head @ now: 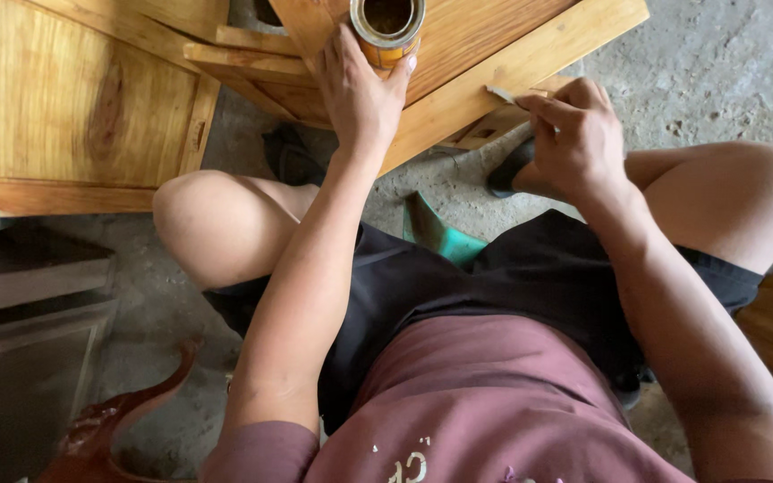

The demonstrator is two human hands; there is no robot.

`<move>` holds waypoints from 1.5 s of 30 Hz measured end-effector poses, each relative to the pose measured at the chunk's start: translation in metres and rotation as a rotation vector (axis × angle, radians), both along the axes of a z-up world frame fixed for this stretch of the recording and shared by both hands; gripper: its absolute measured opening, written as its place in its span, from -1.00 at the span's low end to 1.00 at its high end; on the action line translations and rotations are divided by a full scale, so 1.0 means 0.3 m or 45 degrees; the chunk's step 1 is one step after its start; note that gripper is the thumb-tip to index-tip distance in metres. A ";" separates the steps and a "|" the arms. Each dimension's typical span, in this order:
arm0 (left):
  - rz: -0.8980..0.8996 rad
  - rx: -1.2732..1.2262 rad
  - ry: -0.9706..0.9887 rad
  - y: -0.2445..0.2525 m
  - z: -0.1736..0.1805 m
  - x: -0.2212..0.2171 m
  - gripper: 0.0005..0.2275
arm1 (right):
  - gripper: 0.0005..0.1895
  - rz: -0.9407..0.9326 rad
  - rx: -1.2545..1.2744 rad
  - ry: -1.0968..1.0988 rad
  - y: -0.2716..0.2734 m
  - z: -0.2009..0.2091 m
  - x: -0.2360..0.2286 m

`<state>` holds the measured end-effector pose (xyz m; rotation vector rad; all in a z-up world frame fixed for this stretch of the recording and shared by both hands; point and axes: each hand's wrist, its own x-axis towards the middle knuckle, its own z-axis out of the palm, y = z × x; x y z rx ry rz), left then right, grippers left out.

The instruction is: The person applies wood stain to several wooden panels using a brush. They dip the brush into a can of stain, apply it to the panels, and flip the panels to coat both sides. The person handles the panels one at a time and places them in a stack after staining.

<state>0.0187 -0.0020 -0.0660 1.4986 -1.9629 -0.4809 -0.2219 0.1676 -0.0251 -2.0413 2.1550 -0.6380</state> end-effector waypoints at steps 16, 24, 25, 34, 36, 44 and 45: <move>-0.010 -0.107 -0.055 0.011 -0.024 -0.007 -0.22 | -0.74 0.087 0.033 -0.135 -0.024 0.033 0.007; -0.025 -0.083 -0.013 0.021 -0.024 0.003 -0.26 | -0.72 0.025 -0.140 0.129 -0.043 0.024 -0.024; -0.028 -0.044 -0.026 0.018 -0.017 0.000 -0.28 | -0.71 0.035 -0.133 0.118 -0.041 0.028 -0.022; -0.023 -0.114 -0.054 0.026 0.004 -0.001 -0.30 | -0.89 0.045 -0.027 0.013 0.007 0.005 -0.036; -0.044 -0.018 0.024 0.015 0.020 -0.001 -0.29 | -0.81 -0.106 0.043 -0.078 0.002 0.003 -0.061; -0.034 -0.065 -0.025 0.020 0.017 0.000 -0.28 | -0.69 -0.189 -0.105 0.117 0.022 -0.047 -0.142; -0.034 -0.050 -0.029 0.019 0.020 0.003 -0.28 | -0.71 -0.186 -0.102 0.095 0.020 -0.049 -0.135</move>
